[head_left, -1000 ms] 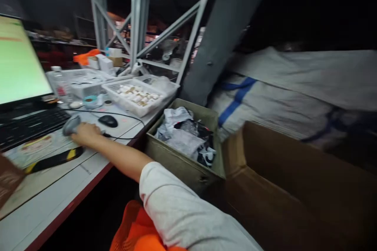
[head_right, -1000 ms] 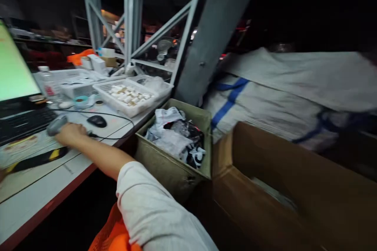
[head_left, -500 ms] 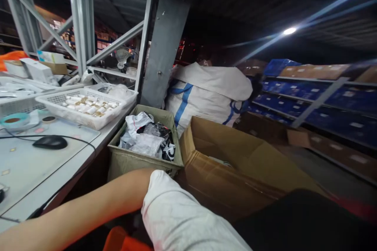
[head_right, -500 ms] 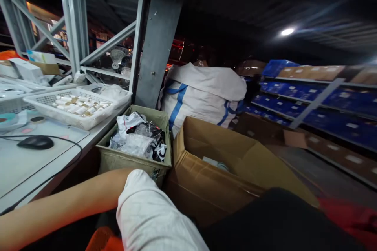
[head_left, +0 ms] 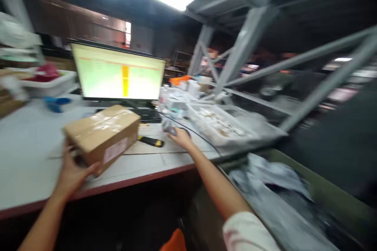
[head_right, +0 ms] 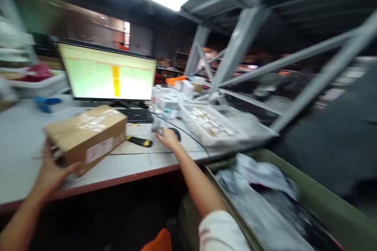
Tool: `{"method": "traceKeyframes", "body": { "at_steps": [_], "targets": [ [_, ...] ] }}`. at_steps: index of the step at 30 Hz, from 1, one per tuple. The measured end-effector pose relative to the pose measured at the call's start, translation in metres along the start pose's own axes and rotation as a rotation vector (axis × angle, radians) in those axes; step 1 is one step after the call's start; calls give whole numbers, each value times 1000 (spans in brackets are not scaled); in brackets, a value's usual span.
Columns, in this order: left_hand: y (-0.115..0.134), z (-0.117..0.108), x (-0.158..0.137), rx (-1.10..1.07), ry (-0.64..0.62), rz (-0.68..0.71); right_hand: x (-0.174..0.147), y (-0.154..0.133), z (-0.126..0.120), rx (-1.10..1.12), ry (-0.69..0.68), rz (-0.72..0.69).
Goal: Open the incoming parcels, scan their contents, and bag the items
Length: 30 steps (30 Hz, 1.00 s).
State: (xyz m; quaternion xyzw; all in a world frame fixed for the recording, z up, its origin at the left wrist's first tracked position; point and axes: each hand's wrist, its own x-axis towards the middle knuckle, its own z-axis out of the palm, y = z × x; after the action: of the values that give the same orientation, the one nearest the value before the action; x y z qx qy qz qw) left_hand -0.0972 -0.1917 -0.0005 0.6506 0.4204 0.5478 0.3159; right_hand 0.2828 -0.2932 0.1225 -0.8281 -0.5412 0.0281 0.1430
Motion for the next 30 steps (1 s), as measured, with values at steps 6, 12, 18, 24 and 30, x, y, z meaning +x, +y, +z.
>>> {"method": "traceKeyframes", "body": {
  "at_steps": [6, 12, 18, 24, 30],
  "targets": [
    [-9, -44, -4, -163, -132, -30, 42, 21, 47, -113, -75, -29],
    [-16, -47, -10, -189, -159, -2, 85, 25, 35, -186, 96, 13],
    [-16, -49, -8, -117, -135, 4, 146, -34, 47, -121, 98, -133],
    [-19, -49, -6, -109, -123, -6, 192, -48, 93, -176, -134, -123],
    [-24, -49, -8, -132, -135, -26, 206, -53, 92, -261, -203, -144]
  ]
}}
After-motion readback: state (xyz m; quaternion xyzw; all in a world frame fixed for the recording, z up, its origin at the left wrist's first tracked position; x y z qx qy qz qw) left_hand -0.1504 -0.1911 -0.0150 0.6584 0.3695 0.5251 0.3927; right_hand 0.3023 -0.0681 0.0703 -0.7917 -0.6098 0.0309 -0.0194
